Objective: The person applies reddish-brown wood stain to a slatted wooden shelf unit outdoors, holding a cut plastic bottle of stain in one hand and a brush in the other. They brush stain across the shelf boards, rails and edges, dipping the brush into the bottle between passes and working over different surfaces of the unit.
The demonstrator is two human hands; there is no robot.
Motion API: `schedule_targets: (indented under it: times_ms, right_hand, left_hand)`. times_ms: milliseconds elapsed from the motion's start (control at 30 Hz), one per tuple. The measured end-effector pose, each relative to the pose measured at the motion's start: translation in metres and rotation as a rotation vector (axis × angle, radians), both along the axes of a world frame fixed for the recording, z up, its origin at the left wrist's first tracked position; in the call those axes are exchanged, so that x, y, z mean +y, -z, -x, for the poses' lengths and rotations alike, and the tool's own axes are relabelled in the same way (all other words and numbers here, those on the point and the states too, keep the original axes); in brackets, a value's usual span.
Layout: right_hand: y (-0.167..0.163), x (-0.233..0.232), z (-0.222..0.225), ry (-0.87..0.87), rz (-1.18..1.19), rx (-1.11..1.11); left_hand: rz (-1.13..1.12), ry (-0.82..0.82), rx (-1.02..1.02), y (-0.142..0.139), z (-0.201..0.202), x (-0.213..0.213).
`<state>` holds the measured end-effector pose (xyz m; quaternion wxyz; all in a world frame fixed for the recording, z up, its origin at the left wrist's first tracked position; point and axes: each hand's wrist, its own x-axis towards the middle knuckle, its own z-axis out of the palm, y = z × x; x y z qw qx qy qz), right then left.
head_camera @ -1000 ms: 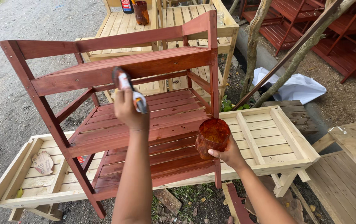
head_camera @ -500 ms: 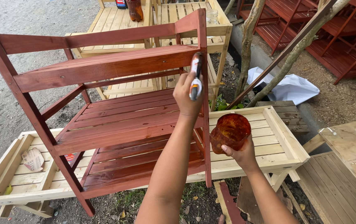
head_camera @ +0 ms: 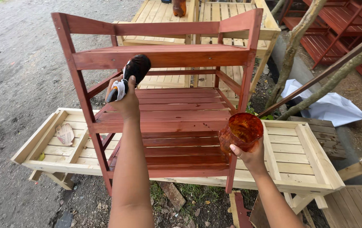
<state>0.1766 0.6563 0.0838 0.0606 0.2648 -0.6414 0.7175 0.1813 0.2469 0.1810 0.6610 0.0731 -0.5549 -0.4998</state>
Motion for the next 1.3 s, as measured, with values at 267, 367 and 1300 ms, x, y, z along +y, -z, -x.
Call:
schedule_targets:
  times_ms: [267,367,1300]
  right_hand:
    - [0.000,-0.049,-0.009,-0.067,-0.002,-0.004]
    - [0.000,-0.066,-0.011,-0.062,-0.055,0.012]
    - [0.001,-0.141,-0.015,-0.165,-0.066,0.010]
  left_hand:
    - [-0.014,-0.163,0.007,0.001,-0.042,-0.109]
    - [-0.007,-0.259,-0.014,0.000,-0.057,-0.134]
    - [0.377,-0.603,-0.110,-0.036,-0.072,-0.114]
